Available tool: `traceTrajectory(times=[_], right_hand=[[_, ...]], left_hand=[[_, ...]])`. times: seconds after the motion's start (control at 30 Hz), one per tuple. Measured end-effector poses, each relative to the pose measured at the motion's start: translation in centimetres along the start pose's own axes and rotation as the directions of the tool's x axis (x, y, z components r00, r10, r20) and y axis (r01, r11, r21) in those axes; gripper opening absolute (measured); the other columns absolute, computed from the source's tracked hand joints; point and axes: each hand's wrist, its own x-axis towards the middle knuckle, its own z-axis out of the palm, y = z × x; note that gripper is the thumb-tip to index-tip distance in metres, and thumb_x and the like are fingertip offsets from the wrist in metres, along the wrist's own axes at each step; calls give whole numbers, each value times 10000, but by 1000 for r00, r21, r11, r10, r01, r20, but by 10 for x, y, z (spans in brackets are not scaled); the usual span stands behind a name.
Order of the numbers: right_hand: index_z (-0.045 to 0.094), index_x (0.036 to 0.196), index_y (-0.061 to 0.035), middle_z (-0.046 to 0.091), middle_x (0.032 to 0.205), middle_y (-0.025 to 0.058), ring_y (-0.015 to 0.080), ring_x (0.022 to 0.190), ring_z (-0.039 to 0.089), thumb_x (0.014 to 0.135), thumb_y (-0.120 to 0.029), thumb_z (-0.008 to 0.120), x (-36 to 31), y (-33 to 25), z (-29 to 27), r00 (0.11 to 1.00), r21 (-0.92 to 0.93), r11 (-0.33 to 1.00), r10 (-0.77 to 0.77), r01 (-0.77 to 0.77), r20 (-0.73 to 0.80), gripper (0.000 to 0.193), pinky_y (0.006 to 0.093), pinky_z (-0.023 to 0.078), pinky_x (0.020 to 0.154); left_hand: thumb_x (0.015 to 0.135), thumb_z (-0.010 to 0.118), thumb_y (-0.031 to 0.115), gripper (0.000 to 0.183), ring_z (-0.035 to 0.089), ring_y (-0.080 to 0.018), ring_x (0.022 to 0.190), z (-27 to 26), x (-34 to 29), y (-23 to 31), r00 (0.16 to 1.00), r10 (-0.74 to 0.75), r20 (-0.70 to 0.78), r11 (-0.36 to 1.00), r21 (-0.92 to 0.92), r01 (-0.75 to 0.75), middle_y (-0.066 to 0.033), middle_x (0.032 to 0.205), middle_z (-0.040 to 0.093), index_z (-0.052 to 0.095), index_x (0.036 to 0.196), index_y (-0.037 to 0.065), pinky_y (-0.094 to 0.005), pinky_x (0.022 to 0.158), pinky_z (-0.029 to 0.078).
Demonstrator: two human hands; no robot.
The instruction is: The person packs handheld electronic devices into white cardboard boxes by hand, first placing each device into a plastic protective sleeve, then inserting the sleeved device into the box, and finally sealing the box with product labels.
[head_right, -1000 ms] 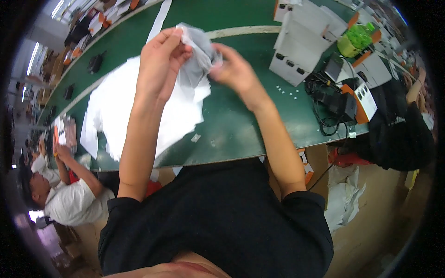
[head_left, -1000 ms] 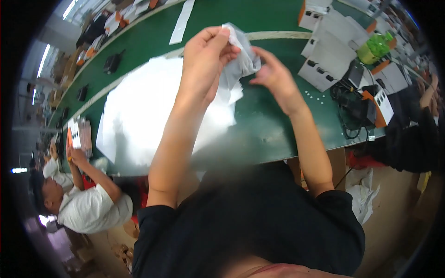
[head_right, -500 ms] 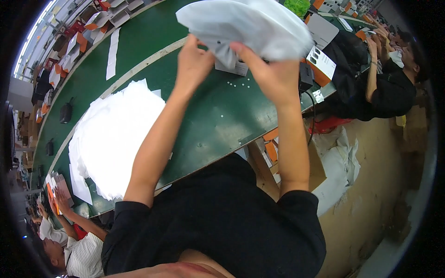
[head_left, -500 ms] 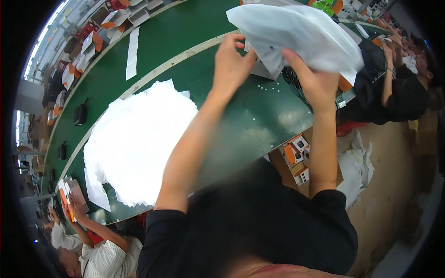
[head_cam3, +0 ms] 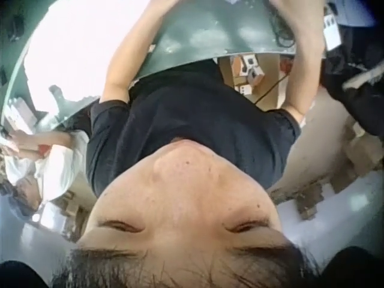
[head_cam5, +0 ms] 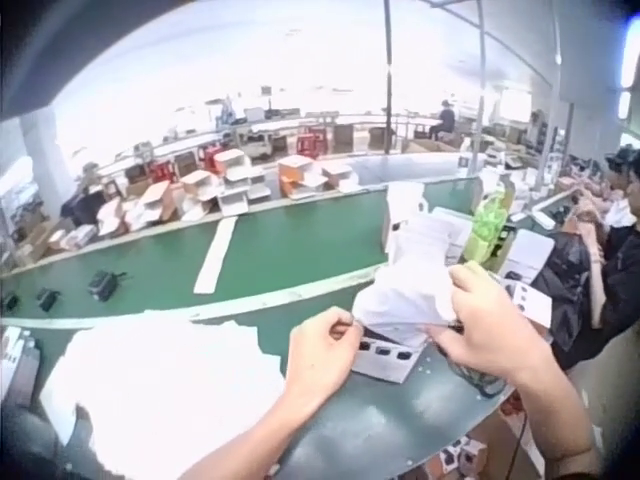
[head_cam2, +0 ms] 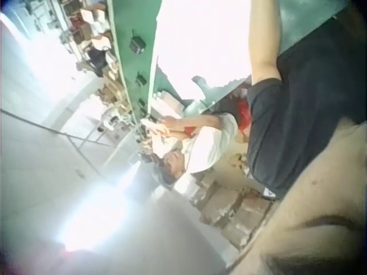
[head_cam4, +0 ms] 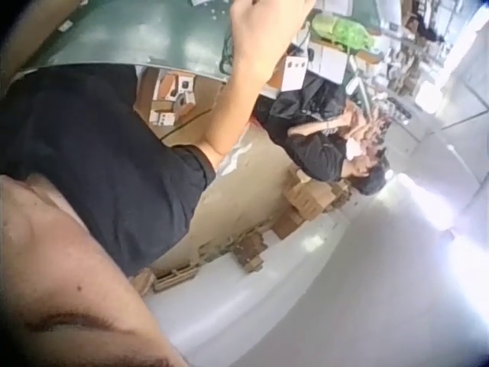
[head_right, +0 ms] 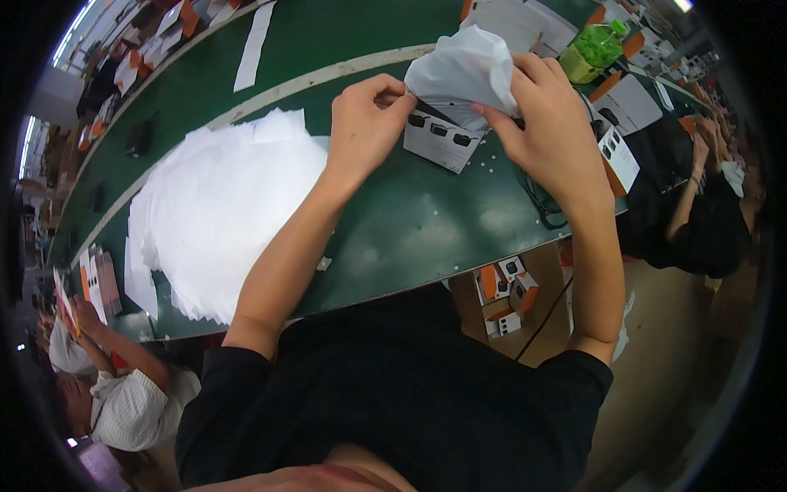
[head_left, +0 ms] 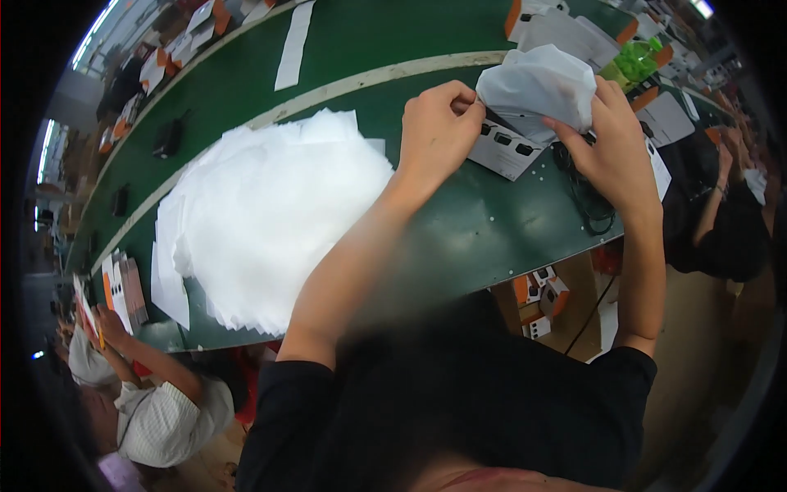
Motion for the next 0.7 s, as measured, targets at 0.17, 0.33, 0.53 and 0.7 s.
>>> traceTrajectory(times=[0.17, 0.33, 0.53, 0.7], right_hand=[[662, 1115, 18, 637, 1192, 137, 357, 1086, 591, 862, -119, 735, 20, -9, -6, 975, -90, 971, -218, 222, 53, 297, 443, 516, 891], [676, 1064, 24, 639, 1176, 131, 341, 1088, 608, 855, -95, 725, 20, -16, -5, 986, -62, 988, -134, 141, 104, 246, 434, 512, 898], [631, 1170, 40, 614, 1157, 165, 361, 1073, 606, 862, -64, 730, 36, -20, -7, 963, -39, 974, -214, 223, 166, 340, 406, 497, 899], [626, 1131, 10, 583, 1113, 153, 346, 1023, 602, 806, -2, 709, 45, -22, -4, 950, -98, 952, -274, 290, 149, 335, 420, 486, 857]], left_hand=[[842, 729, 143, 205, 680, -122, 743, -23, -5, -11, 996, -53, 70, 997, -54, 57, -72, 806, 740, 749, 956, -26, -248, 723, 520], [846, 731, 137, 230, 683, -127, 856, -30, -12, -9, 987, -96, 130, 995, -22, 100, -75, 912, 743, 741, 1020, -12, -266, 787, 517], [734, 887, 232, 799, 618, -340, 1199, -25, -4, -52, 930, 191, 313, 975, -169, -144, -182, 1363, 586, 492, 1402, 42, -427, 1015, 508], [710, 911, 285, 811, 639, -334, 1161, -26, 4, -50, 918, 116, 379, 992, -90, -88, -169, 1296, 622, 523, 1368, 16, -423, 973, 534]])
